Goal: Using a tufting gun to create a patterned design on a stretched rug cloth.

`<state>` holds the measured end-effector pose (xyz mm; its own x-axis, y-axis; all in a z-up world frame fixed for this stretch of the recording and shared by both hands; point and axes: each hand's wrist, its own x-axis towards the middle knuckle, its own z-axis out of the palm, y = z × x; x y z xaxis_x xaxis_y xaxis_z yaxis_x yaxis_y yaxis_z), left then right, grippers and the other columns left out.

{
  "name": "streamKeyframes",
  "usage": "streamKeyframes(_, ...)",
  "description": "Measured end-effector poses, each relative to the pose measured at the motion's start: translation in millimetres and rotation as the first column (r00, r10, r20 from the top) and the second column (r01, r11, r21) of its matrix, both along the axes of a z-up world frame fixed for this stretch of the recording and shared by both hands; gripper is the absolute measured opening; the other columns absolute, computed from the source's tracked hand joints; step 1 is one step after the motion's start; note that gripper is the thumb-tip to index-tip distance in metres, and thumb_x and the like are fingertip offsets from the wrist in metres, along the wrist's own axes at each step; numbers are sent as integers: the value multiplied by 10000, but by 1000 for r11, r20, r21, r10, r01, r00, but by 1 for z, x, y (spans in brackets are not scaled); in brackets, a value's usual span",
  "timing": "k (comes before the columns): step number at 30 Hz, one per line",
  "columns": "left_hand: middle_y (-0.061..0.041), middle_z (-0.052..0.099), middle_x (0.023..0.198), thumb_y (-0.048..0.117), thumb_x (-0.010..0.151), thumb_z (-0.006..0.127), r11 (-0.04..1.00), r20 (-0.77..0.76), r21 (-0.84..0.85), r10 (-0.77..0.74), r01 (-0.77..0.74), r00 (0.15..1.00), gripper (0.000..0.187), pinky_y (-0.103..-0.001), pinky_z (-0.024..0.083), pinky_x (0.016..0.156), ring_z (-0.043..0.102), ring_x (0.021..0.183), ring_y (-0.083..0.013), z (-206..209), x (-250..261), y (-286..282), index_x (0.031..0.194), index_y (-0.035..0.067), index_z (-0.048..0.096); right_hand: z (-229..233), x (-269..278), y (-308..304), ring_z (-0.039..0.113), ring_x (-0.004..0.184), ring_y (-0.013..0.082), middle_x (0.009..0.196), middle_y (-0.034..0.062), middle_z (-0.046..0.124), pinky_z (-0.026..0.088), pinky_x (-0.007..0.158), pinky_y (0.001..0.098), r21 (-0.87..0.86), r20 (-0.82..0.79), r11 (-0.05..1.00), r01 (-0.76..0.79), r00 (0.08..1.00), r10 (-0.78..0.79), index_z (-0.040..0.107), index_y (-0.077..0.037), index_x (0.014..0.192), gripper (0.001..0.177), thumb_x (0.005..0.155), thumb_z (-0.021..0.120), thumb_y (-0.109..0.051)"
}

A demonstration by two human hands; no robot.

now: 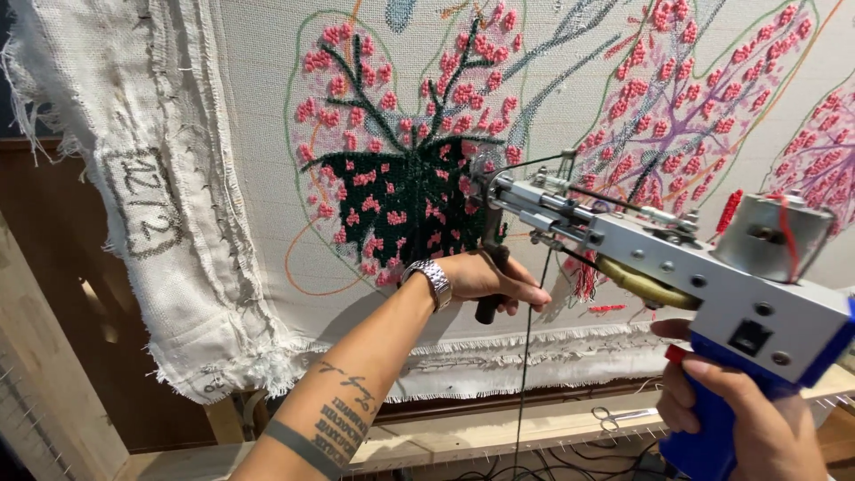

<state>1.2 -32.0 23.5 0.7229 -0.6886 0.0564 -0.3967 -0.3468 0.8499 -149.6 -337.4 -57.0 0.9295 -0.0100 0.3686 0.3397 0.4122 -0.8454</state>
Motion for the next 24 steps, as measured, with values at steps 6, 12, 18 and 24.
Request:
streamKeyframes(6, -10, 782, 897, 379, 833, 827, 996, -59, -92, -27, 21, 998, 366, -249, 571, 637, 649, 705, -65, -13, 21, 12, 1000, 53, 821, 1, 7, 19, 444, 604, 213, 746, 123, 477, 369, 507, 356, 10, -15, 1000, -9, 1000, 10, 558, 124, 1375, 455, 965, 623, -61)
streamKeyframes(12, -9, 794, 945, 368, 849, 805, 994, -59, -102, -34, 28, 998, 344, -242, 566, 648, 664, 750, -53, -10, 19, 11, 1011, 65, 817, 7, 4, 22, 443, 574, 224, 706, 132, 472, 372, 499, 363, -7, -17, 1000, 25, 1000, -25, 570, 138, 1353, 447, 961, 621, -68)
streamKeyframes(18, -25, 790, 968, 356, 861, 814, 991, -67, -128, -46, 37, 997, 343, -239, 553, 643, 646, 758, -60, -15, 24, 14, 1020, 52, 819, 0, 11, 22, 449, 598, 201, 733, 107, 487, 375, 497, 355, 16, -28, 1000, -1, 1000, 2, 570, 131, 1354, 442, 959, 626, -60)
streamKeyframes(24, -36, 791, 949, 368, 845, 825, 981, -138, -182, 39, -64, 990, 398, -239, 530, 599, 629, 702, -52, -13, 26, 18, 1089, 56, 797, 5, 3, 54, 479, 645, 171, 785, 78, 523, 391, 480, 336, 49, 52, 997, 52, 997, -54, 617, 143, 1301, 404, 933, 638, -23)
